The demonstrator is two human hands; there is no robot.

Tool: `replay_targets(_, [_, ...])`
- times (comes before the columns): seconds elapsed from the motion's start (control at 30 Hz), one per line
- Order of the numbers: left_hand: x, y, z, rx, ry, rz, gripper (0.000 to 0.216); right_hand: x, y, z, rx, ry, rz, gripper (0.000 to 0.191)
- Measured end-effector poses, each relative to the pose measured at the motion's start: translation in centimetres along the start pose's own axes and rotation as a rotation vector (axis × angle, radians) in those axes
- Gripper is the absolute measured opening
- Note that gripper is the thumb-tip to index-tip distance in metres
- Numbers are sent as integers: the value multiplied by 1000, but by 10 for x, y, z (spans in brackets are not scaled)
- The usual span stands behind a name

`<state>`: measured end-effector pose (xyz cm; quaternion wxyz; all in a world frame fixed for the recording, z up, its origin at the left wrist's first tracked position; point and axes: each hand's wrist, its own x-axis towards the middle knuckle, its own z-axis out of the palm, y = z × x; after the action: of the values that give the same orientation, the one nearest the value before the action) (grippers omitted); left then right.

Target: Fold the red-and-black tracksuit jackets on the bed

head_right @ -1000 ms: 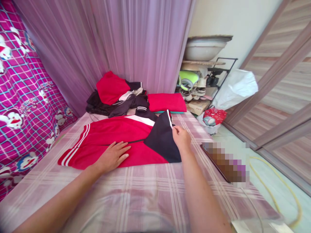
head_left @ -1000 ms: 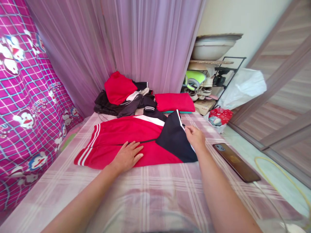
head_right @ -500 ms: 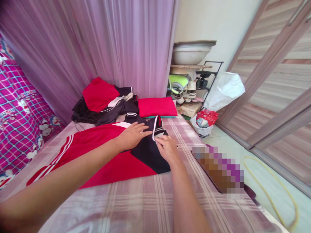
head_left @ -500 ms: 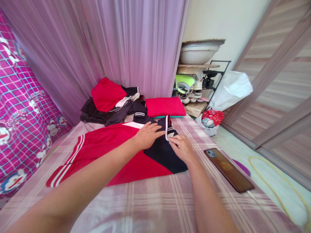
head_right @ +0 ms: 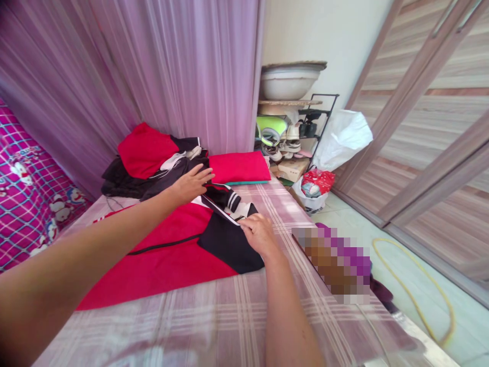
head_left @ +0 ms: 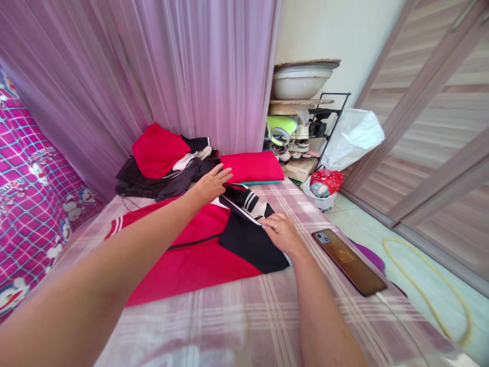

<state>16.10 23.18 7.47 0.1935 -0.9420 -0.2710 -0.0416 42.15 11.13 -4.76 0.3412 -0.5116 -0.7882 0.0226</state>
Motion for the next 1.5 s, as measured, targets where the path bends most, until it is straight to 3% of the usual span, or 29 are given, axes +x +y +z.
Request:
replay_targets(0.17, [-53,-31,-16,132,-27,-113,24,-2,-3,0,8,22,4,25])
replay_targets(0.37, [-124,-49,-33,308,-108,-305,15,0,-14,2,1,-16,-7,26])
replay_targets(0.47, [-155,-49,-40,283,-174,-428,16,1,-25,3,-38,-110,-7,28])
replay_targets(0.57, [-182,-43,-45,204,-240,-639,25,2,-35,-1,-122,-230,22,35])
replay_targets(0.67, [-206,-28,-51,137,-205,-753,30,3,-36,-10,-182,-291,112,31])
replay_targets(0.83, [-253,22,-47,48,6,-526,30,-9,-18,-20,-116,-334,237,26])
replay_targets(0.93, [-285,55,-25,-42,-2,-490,28,-20,-7,-19,-25,-369,245,25])
replay_targets(1.03, [-308,76,1,-108,-39,-556,27,-26,-3,-17,41,-359,239,24])
replay_targets(1.13, [-313,81,14,-144,-32,-638,27,-30,-4,-17,62,-289,229,22])
replay_targets(1.27, [-305,78,7,-111,20,-614,31,-46,-6,-19,65,-196,239,25])
replay_targets(1.4, [-306,86,0,-80,10,-512,30,-64,-9,-26,81,-256,258,27])
replay_targets(1.5, [-313,94,-1,-89,-34,-486,31,-58,-18,-34,92,-285,231,23])
